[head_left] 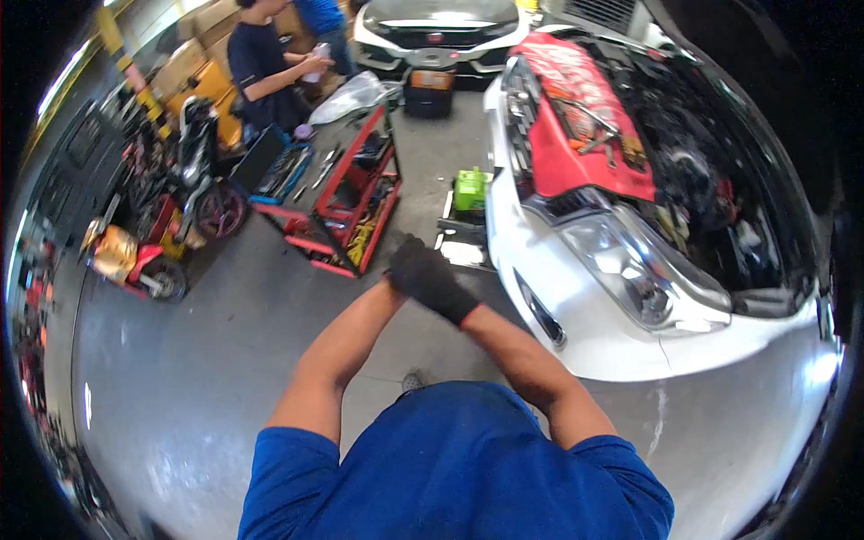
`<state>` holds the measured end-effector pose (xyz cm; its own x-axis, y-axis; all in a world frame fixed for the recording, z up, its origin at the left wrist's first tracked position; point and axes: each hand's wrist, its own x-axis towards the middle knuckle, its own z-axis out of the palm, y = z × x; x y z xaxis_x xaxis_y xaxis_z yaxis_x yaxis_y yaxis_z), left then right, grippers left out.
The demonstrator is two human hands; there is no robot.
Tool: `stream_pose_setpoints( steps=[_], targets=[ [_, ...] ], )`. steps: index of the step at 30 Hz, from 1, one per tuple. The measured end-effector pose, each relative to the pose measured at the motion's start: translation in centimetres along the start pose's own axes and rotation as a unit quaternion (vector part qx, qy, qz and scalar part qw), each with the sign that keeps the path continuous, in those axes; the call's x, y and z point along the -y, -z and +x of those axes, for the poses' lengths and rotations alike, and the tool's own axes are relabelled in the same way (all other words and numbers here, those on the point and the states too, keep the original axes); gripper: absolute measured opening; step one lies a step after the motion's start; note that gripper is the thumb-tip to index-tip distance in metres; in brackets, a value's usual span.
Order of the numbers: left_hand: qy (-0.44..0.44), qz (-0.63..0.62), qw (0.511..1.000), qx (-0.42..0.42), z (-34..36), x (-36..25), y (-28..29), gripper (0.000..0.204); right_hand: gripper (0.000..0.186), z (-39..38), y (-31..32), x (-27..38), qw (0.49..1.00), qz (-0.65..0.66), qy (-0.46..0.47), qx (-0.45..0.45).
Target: Inspecting components and checking under the hood of a vehicle using a handheld light.
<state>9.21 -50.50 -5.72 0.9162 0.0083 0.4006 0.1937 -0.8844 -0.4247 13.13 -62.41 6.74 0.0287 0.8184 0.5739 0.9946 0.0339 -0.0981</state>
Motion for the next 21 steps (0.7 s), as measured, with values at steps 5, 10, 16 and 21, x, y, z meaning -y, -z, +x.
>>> stream_pose_setpoints(
  steps=[5,10,16,21],
  targets=[
    [0.279,-0.227,0.928,0.095,2.9,3.5,-2.0,0.087,0.024,-2.3,0.4,2.1,0.985,0.123,-0.057,-0.109],
    [0.43,-0.373,0.82,0.06,8.4,5.6,0.0,0.094,0.022,-2.4,1.7,-0.2,0.968,0.021,-0.246,-0.049],
    [0.457,-0.374,0.802,-0.09,10.9,3.1,0.9,0.092,0.025,-4.1,2.5,-2.0,0.976,0.095,-0.176,0.084],
    [0.382,-0.324,0.863,-0.068,12.9,1.4,-0.8,0.073,0.027,-5.9,6.3,-4.0,0.974,0.128,-0.173,0.062]
  ],
)
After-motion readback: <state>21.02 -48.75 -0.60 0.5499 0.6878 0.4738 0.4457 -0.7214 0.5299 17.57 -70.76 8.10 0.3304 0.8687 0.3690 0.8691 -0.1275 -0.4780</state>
